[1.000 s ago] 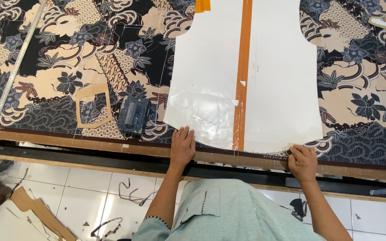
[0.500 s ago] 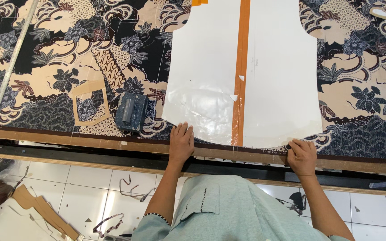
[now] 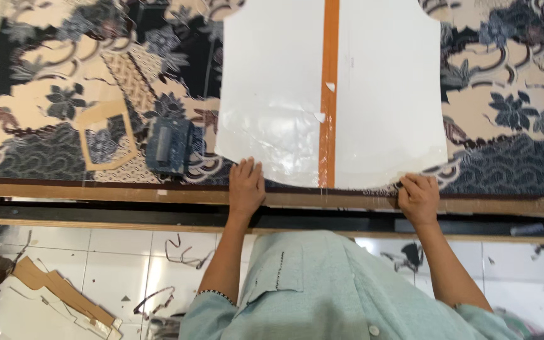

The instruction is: The person smooths a large patterned fabric on a table, places a white paper pattern on top, and uses a metal ruler to measure and align the pattern. They then use a small white object to rub along the pattern's edges, likely marking or securing the fabric.

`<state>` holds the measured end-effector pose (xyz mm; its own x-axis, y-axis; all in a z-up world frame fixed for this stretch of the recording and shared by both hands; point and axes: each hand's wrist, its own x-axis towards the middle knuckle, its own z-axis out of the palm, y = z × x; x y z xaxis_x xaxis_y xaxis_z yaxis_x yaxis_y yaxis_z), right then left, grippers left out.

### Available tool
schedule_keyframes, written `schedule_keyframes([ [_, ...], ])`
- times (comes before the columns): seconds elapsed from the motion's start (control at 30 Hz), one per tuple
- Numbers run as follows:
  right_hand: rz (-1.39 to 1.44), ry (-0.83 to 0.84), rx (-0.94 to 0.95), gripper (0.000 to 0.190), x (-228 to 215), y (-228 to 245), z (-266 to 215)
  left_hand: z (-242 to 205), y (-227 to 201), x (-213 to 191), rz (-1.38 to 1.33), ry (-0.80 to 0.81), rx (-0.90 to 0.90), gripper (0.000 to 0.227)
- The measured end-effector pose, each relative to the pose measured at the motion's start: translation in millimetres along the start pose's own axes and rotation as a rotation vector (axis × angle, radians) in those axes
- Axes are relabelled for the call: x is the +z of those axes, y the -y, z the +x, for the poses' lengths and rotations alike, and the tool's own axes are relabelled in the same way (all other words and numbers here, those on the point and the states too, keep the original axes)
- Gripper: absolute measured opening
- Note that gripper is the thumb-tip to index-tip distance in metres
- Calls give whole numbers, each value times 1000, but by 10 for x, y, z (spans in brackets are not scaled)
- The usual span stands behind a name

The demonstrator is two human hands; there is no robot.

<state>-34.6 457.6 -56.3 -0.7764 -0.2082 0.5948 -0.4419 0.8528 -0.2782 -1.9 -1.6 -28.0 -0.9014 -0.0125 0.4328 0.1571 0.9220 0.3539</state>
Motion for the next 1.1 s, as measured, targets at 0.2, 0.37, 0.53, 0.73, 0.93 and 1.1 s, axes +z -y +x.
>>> schedule_keyframes([
  [0.2,19,13,-20,23,-14,-32,-50,-48,29,36,22,18,25,30],
  [0.37,37,29,-4,23,-64,30,-16,-46,-1,-12,17,2,36,27],
  [0.53,19,48,11,26,-101,79,15,-21,-36,-73,10,13,40,26],
  [0.73,43,49,24,27,-102,71,5,-16,-51,-77,21,18,35,26],
  [0.93,23,60,22,28,-86,74,-2,-34,-56,-80,34,48,9,26],
  [1.1,5,81,31,27,-106,91,-7,-32,-47,-72,46,51,14,27],
])
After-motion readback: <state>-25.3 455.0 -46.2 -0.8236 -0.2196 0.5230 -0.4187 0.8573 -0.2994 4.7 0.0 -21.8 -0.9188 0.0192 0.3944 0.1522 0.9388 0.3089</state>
